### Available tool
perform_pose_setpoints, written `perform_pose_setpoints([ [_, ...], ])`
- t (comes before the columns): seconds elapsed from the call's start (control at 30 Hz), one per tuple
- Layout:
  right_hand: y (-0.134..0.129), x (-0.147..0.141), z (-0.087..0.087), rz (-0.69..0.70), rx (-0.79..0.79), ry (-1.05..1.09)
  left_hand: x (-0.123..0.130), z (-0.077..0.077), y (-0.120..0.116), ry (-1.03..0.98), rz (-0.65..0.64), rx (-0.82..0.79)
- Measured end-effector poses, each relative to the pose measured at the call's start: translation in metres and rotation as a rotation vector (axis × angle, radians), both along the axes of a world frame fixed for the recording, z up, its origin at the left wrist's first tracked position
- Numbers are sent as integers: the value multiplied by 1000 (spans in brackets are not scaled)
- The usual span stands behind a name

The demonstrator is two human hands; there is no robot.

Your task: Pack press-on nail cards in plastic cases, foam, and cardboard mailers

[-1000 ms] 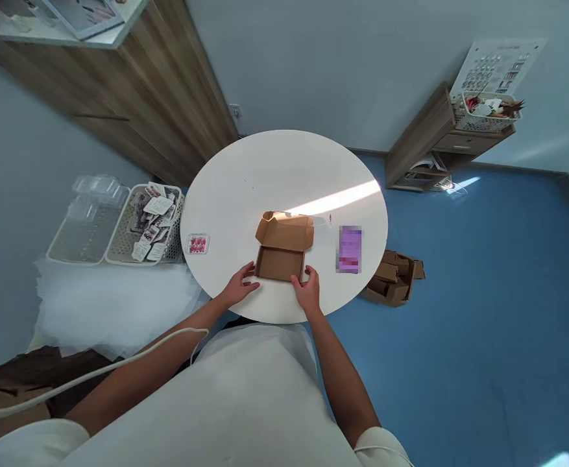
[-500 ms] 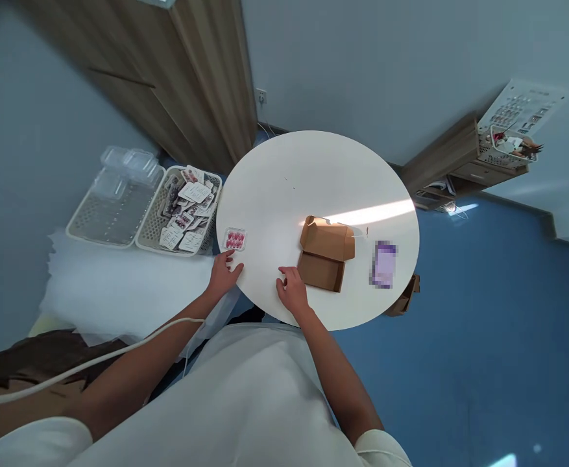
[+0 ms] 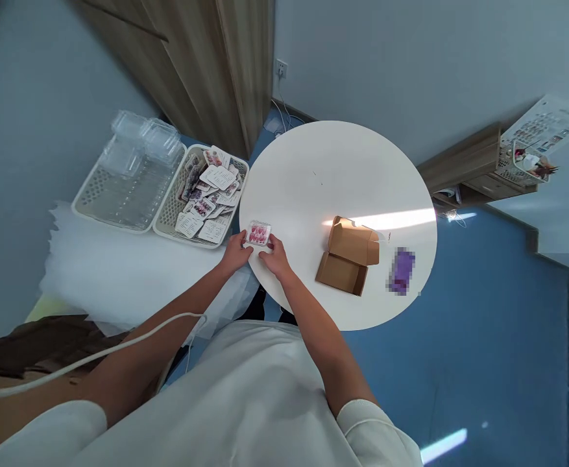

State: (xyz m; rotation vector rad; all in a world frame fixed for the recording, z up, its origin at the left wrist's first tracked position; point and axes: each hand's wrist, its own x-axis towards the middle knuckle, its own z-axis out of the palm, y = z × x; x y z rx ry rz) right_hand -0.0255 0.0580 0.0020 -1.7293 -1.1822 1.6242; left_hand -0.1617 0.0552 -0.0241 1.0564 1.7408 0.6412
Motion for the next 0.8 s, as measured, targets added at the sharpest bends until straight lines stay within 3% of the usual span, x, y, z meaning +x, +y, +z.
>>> perform_pose_setpoints([
  [0.33, -5, 6, 1, -32, 14, 31, 1, 3, -7, -31, 36, 28],
  [0.5, -14, 19, 9, -3, 96, -8, 11, 15, -17, -7, 30, 125],
  [0.67, -30, 58, 26, -10, 243, -57, 44, 37, -29, -2, -29, 231],
  [0.8, -51, 115, 38, -27, 323, -167, 88, 50, -40, -80, -198, 237],
])
